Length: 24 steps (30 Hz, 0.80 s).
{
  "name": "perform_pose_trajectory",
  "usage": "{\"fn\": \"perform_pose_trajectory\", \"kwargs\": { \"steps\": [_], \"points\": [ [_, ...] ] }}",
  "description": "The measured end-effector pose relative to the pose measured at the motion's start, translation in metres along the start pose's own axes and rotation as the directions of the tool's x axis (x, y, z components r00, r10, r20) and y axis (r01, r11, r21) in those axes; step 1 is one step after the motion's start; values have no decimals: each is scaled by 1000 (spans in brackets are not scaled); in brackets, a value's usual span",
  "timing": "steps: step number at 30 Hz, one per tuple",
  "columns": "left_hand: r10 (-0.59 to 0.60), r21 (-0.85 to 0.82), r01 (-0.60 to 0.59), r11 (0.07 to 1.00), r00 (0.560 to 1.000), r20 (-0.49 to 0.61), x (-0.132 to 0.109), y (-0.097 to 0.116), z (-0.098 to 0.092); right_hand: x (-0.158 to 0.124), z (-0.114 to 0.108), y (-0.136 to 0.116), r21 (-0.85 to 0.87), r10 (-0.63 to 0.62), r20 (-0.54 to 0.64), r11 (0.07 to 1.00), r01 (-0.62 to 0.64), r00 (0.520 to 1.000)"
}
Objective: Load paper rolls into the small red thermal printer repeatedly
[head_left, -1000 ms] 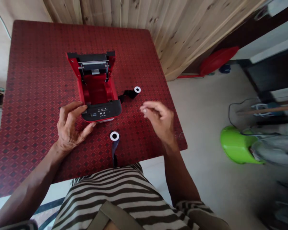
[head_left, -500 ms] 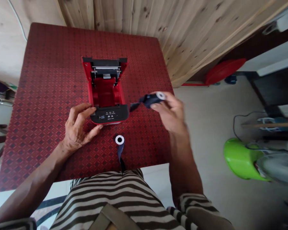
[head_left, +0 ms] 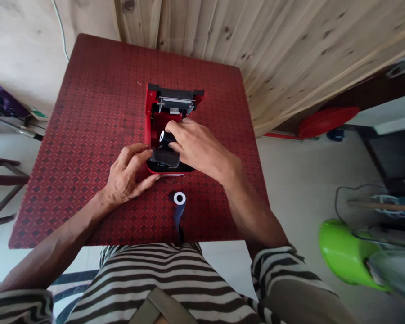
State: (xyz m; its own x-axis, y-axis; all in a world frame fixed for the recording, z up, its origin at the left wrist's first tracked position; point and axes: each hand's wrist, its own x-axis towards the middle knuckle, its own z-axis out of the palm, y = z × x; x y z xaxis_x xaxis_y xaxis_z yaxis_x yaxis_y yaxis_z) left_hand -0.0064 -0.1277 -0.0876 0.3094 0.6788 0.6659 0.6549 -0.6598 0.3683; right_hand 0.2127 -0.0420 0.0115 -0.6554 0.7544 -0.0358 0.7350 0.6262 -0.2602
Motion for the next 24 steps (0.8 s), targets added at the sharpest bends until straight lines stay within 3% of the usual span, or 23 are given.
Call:
{"fn": "perform_pose_trajectory", "kwargs": {
  "steps": [3,9,17,24],
  "points": [
    [-4,-10,4,1000,1000,2,-1,0,1,10,-6,-6,-44,34,78,999,-31,996],
    [-18,-50,18,999,1000,3,-2,1,1,15,-15,-10,31,-3,99,1000,0,995],
    [-19,-44,19,999,1000,2,-1,2,1,29,5,4,-59,10,148,998,-1,989],
    [-37,-46,38,998,999,23,-2,3,0,35,18,20,42,-47,83,998,44,995]
  ]
}}
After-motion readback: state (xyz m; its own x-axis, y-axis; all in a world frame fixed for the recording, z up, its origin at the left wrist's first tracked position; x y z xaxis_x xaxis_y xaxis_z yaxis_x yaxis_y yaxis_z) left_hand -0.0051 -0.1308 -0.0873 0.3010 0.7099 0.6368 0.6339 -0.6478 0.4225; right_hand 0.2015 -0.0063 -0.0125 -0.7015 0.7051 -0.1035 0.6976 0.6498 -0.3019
